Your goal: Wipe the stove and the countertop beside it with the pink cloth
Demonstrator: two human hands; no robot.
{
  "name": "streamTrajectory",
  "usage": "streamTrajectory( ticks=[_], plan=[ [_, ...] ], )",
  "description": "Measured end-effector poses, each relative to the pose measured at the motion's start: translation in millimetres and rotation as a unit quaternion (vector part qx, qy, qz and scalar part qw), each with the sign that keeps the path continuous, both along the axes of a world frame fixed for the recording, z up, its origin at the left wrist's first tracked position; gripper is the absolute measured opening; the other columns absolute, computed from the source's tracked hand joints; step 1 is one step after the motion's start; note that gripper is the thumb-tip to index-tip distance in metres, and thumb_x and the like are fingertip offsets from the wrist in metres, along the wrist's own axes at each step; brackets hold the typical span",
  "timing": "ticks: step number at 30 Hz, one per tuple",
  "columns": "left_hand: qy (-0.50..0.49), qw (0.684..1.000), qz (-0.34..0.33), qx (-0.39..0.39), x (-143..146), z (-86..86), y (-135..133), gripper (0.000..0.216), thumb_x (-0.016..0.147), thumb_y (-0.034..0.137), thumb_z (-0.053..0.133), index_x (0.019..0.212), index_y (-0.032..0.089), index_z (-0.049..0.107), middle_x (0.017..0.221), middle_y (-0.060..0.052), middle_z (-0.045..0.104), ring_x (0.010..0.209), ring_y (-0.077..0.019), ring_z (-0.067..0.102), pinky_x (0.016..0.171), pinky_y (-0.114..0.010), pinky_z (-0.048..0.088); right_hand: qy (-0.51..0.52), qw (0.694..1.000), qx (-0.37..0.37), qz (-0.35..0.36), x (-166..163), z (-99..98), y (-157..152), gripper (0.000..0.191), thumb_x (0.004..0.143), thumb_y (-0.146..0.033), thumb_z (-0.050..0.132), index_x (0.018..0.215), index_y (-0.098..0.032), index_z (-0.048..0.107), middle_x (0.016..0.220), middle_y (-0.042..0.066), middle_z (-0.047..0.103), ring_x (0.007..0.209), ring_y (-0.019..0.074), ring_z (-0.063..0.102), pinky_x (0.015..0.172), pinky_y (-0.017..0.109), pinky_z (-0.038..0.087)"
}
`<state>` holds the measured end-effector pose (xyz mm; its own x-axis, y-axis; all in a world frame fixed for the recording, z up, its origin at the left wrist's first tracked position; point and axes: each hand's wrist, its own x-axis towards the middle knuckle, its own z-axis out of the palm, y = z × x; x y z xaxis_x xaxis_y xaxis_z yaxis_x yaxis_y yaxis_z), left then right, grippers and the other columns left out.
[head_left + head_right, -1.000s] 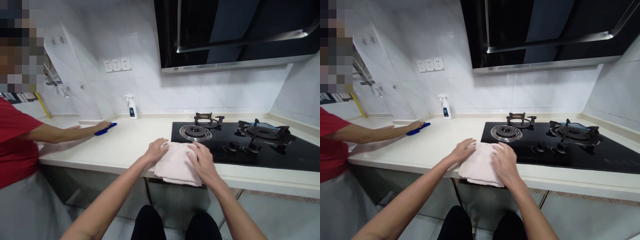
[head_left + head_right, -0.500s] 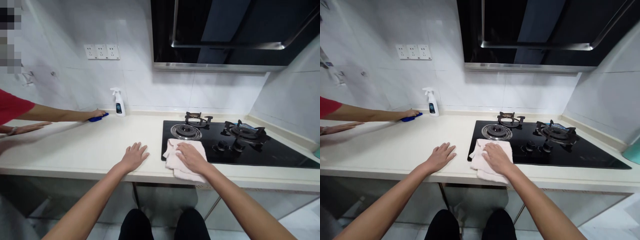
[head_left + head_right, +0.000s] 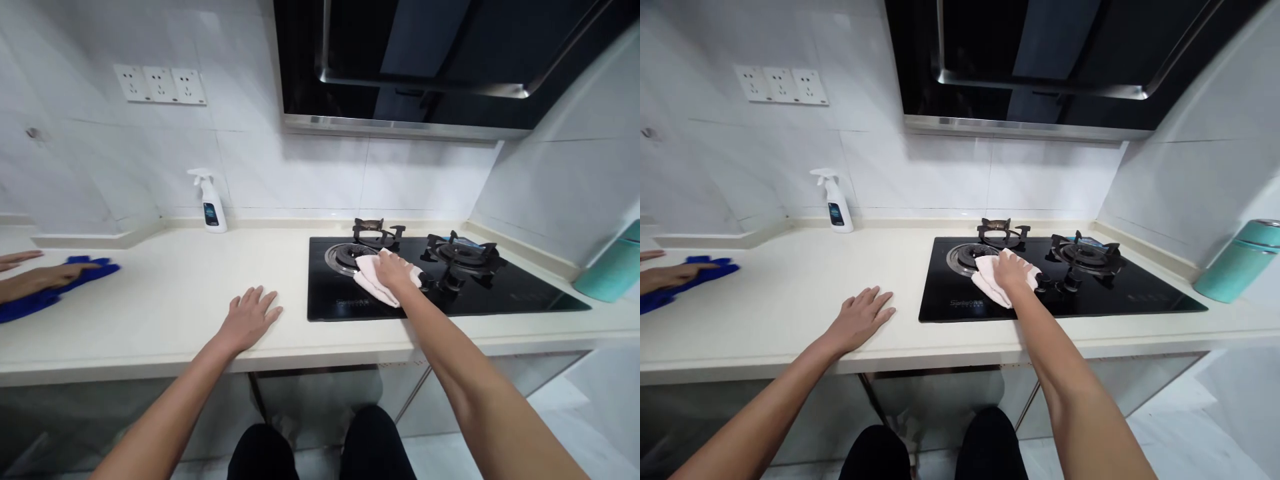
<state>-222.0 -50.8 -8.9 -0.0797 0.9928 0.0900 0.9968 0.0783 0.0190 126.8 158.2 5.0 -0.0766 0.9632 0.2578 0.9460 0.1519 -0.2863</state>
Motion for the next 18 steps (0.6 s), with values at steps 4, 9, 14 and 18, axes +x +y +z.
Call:
streamTrajectory(
  ticks=[4,9,14,18],
  plan=[
    [0.014,1.000,-0.001,0.003,-4.2,-2.8,2.5,0.062,0.107,0.053,0.031,0.161,0.025,0.044,0.170,-0.016,0.034,0.158,-0.0355,0.029,0.122,-0.056,0.027,-0.036,0.994,-0.049,0.087,4.1,1.5,-25.5,0.073,0.097,-0.073,0.043,0.150,-0.023,0.051,0.160,0.020,0.043,0.147,0.0480,0.033,0.114,0.076,0.022],
    [0.024,1.000,-0.007,0.012,-10.7,-10.5,6.7,0.062,0.108,0.052,0.031,0.162,0.024,0.043,0.171,-0.016,0.033,0.159,-0.0361,0.027,0.122,-0.057,0.029,-0.047,0.975,-0.018,0.215,37.5,-4.5,-76.9,0.062,0.098,-0.064,0.051,0.146,-0.025,0.056,0.154,0.013,0.051,0.142,0.0343,0.044,0.118,0.057,0.031],
    [0.040,0.999,-0.012,0.026,-15.7,-15.0,8.8,0.061,0.107,0.050,0.031,0.160,0.025,0.045,0.169,-0.015,0.037,0.158,-0.0350,0.030,0.121,-0.055,0.033,-0.008,0.961,0.065,0.268,83.8,-17.7,-106.5,0.048,0.098,-0.056,0.056,0.131,-0.022,0.063,0.143,0.012,0.060,0.132,0.0296,0.053,0.114,0.049,0.038],
    [0.047,0.998,-0.013,0.032,-16.8,-16.1,8.8,0.061,0.107,0.050,0.031,0.160,0.025,0.045,0.169,-0.014,0.037,0.158,-0.0349,0.030,0.120,-0.054,0.034,0.002,0.965,0.098,0.244,122.1,-23.6,-111.2,0.043,0.095,-0.055,0.061,0.124,-0.023,0.065,0.135,0.011,0.065,0.124,0.0291,0.058,0.109,0.047,0.043]
  ],
)
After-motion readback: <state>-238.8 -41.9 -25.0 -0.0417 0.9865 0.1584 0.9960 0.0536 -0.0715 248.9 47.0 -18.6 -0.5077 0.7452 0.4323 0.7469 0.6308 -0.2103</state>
